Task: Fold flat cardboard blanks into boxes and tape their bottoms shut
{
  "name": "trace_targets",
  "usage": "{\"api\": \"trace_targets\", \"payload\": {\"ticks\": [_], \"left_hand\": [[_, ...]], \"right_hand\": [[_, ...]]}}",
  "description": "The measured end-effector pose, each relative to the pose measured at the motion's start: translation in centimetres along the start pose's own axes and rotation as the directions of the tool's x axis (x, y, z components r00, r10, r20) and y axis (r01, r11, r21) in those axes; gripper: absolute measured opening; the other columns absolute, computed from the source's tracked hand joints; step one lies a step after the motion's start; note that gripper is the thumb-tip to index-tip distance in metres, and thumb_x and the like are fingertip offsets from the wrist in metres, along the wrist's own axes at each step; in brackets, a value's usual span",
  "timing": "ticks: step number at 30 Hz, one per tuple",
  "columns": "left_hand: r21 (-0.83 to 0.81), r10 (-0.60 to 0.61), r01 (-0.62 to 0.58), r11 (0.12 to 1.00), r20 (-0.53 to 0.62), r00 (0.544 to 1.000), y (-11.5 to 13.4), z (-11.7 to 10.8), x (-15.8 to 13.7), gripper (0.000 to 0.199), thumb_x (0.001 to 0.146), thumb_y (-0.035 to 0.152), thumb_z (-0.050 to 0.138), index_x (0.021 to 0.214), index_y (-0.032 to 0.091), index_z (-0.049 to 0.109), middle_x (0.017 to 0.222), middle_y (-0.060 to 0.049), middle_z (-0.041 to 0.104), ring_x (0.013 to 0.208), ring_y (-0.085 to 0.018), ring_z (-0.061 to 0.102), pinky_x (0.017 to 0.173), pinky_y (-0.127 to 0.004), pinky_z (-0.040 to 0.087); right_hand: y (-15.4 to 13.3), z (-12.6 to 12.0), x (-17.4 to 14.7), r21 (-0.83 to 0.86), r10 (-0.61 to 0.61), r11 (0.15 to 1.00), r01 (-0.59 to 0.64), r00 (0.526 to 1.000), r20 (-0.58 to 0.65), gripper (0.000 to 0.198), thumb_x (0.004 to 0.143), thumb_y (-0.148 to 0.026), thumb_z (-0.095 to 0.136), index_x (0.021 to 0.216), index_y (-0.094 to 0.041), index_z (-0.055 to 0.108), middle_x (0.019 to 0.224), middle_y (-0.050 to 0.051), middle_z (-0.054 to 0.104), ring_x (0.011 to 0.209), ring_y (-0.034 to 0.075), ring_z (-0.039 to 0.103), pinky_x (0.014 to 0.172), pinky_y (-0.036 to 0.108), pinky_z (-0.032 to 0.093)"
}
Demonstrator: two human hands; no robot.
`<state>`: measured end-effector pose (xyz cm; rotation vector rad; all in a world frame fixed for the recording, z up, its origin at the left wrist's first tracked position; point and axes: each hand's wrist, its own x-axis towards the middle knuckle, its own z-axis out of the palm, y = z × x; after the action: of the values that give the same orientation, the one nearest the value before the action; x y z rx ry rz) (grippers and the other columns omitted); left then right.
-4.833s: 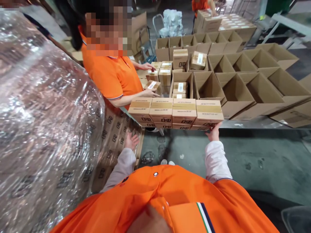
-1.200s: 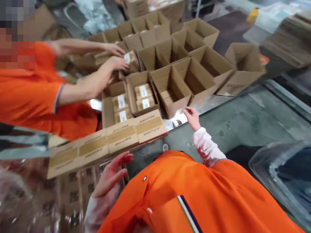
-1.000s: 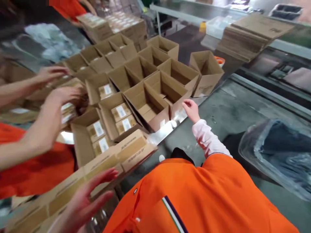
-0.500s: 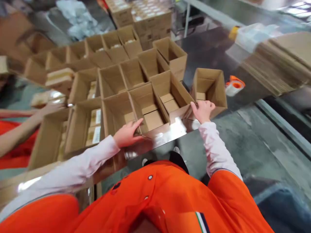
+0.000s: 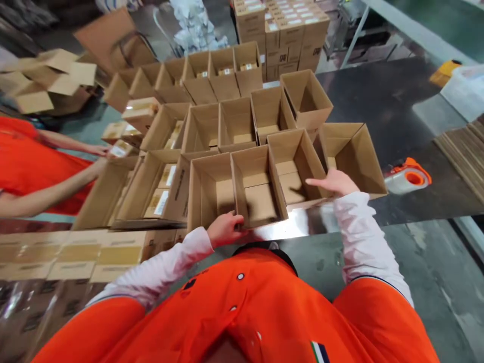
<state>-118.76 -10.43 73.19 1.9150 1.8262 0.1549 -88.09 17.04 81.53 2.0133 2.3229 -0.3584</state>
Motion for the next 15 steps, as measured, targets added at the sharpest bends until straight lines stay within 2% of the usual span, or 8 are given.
{"api": "trace_targets", "payload": {"ticks": [2, 5, 10, 15], "left_hand": [[-0.011, -0.002, 0.003, 1.0, 0.024, 1.0, 0.2, 0.1, 0.1, 0.026, 0.093, 0.042, 0.073, 0.101, 0.017, 0.077, 0.111, -0.014, 0.072, 0.095, -0.025, 0.074, 0.084, -0.031, 0.056], [-0.023, -0.031, 0.033, 0.999, 0.066, 0.997, 0.7, 0.4, -0.2, 0.024, 0.096, 0.039, 0.069, 0.104, 0.017, 0.077, 0.117, -0.017, 0.071, 0.102, -0.028, 0.075, 0.089, -0.034, 0.057], [-0.036, -0.075, 0.079, 0.996, 0.103, 0.992, 2.5, 0.8, -0.6, 0.023, 0.099, 0.035, 0.064, 0.107, 0.018, 0.076, 0.122, -0.017, 0.07, 0.105, -0.029, 0.075, 0.09, -0.035, 0.058], [-0.055, -0.138, 0.142, 0.988, 0.069, 0.988, 6.2, 1.8, 0.2, 0.022, 0.097, 0.036, 0.066, 0.107, 0.018, 0.075, 0.121, -0.016, 0.07, 0.103, -0.03, 0.075, 0.088, -0.037, 0.058]], "right_hand": [[-0.8, 0.5, -0.1, -0.192, 0.021, 0.981, -0.023, 1.0, -0.014, 0.057, 0.093, -0.048, 0.077, 0.124, -0.001, 0.066, 0.116, 0.028, 0.073, 0.105, 0.037, 0.074, 0.079, 0.037, 0.053], [-0.5, 1.3, -0.7, -0.332, -0.076, 0.941, 0.066, 0.997, -0.02, 0.035, 0.102, -0.032, 0.063, 0.123, -0.005, 0.066, 0.113, 0.026, 0.074, 0.108, 0.035, 0.075, 0.082, 0.036, 0.052], [2.0, 1.2, -1.3, -0.413, -0.164, 0.896, 0.16, 0.986, 0.027, 0.031, 0.103, -0.033, 0.06, 0.12, -0.008, 0.066, 0.11, 0.024, 0.075, 0.106, 0.035, 0.075, 0.083, 0.037, 0.052], [3.7, -0.7, 0.0, -0.425, -0.232, 0.875, 0.233, 0.971, 0.055, 0.029, 0.103, -0.031, 0.061, 0.119, -0.008, 0.066, 0.11, 0.024, 0.075, 0.106, 0.035, 0.075, 0.083, 0.036, 0.051]]}}
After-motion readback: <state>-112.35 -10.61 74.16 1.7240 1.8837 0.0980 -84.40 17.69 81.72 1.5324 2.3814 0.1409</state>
